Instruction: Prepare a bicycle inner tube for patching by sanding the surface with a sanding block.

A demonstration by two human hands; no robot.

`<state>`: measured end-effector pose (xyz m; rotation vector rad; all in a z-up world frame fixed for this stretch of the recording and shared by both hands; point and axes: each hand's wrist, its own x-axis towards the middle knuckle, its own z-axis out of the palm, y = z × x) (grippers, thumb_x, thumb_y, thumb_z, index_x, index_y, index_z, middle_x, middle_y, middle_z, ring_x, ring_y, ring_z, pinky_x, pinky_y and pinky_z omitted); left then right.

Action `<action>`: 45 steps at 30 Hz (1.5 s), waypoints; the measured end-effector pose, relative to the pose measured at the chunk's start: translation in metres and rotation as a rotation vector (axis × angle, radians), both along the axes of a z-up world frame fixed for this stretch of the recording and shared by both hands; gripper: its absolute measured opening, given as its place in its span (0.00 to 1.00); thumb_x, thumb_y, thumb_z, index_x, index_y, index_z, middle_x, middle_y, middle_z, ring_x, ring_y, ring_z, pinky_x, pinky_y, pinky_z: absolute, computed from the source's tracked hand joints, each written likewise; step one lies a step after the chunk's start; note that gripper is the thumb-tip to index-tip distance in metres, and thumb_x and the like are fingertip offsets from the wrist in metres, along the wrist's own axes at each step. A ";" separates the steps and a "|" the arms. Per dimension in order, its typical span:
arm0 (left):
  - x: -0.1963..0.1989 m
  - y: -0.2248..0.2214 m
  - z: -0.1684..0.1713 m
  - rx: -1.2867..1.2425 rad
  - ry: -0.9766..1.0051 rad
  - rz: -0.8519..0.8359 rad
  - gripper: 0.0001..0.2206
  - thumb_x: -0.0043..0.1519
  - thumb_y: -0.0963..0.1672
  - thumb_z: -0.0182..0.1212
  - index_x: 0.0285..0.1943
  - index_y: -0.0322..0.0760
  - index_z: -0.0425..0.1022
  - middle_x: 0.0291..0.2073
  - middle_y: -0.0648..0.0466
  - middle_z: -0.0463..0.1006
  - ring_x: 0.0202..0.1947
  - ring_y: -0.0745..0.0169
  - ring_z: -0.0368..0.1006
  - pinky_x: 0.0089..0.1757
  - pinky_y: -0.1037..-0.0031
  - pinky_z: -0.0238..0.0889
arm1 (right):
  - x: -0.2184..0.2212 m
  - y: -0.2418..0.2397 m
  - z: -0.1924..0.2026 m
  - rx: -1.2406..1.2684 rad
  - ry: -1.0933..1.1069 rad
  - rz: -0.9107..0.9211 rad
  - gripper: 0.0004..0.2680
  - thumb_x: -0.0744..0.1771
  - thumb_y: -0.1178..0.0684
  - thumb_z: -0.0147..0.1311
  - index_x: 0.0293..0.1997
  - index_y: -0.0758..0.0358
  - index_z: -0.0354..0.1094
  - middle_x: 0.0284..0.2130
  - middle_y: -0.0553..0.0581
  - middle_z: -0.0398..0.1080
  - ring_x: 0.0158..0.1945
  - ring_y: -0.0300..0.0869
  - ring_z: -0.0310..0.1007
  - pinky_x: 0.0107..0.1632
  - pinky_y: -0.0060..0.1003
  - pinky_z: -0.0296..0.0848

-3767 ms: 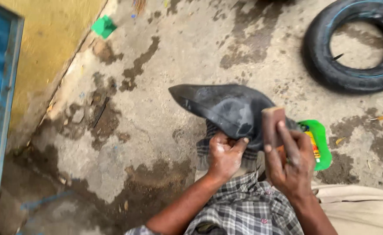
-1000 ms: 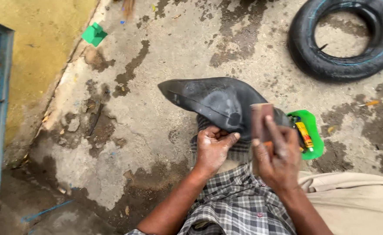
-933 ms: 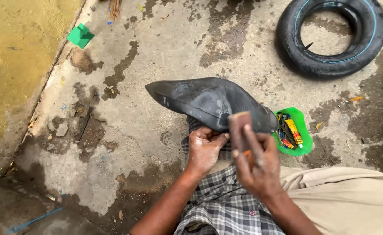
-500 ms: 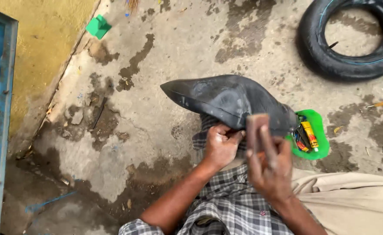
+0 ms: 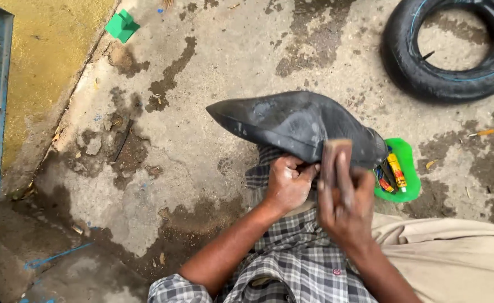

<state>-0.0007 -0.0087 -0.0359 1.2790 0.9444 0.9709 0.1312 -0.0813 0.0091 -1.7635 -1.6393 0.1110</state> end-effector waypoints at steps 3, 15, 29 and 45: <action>-0.003 -0.004 0.000 0.021 -0.001 -0.034 0.04 0.64 0.39 0.64 0.39 0.29 0.81 0.32 0.55 0.82 0.26 0.76 0.72 0.31 0.79 0.68 | 0.009 0.029 0.016 -0.080 -0.037 -0.050 0.24 0.68 0.52 0.60 0.73 0.68 0.59 0.41 0.72 0.62 0.43 0.56 0.64 0.45 0.49 0.67; -0.005 -0.013 0.014 -0.020 0.272 0.038 0.05 0.60 0.39 0.69 0.33 0.26 0.81 0.19 0.52 0.79 0.19 0.71 0.68 0.26 0.75 0.60 | 0.006 0.026 0.020 -0.010 -0.121 0.015 0.24 0.68 0.55 0.57 0.73 0.66 0.56 0.50 0.75 0.66 0.43 0.57 0.61 0.45 0.48 0.66; -0.002 -0.005 0.022 0.025 0.125 -0.005 0.03 0.63 0.37 0.62 0.39 0.28 0.80 0.28 0.55 0.81 0.20 0.75 0.66 0.25 0.76 0.60 | 0.013 0.040 0.021 -0.007 0.015 -0.014 0.25 0.66 0.55 0.61 0.72 0.69 0.58 0.39 0.72 0.63 0.41 0.55 0.61 0.42 0.48 0.65; 0.005 -0.003 0.025 0.104 0.113 0.065 0.03 0.60 0.37 0.66 0.34 0.26 0.78 0.23 0.53 0.74 0.22 0.73 0.63 0.26 0.75 0.56 | 0.030 0.037 0.015 0.068 -0.011 -0.079 0.24 0.69 0.54 0.60 0.75 0.66 0.58 0.44 0.71 0.62 0.44 0.56 0.65 0.46 0.51 0.68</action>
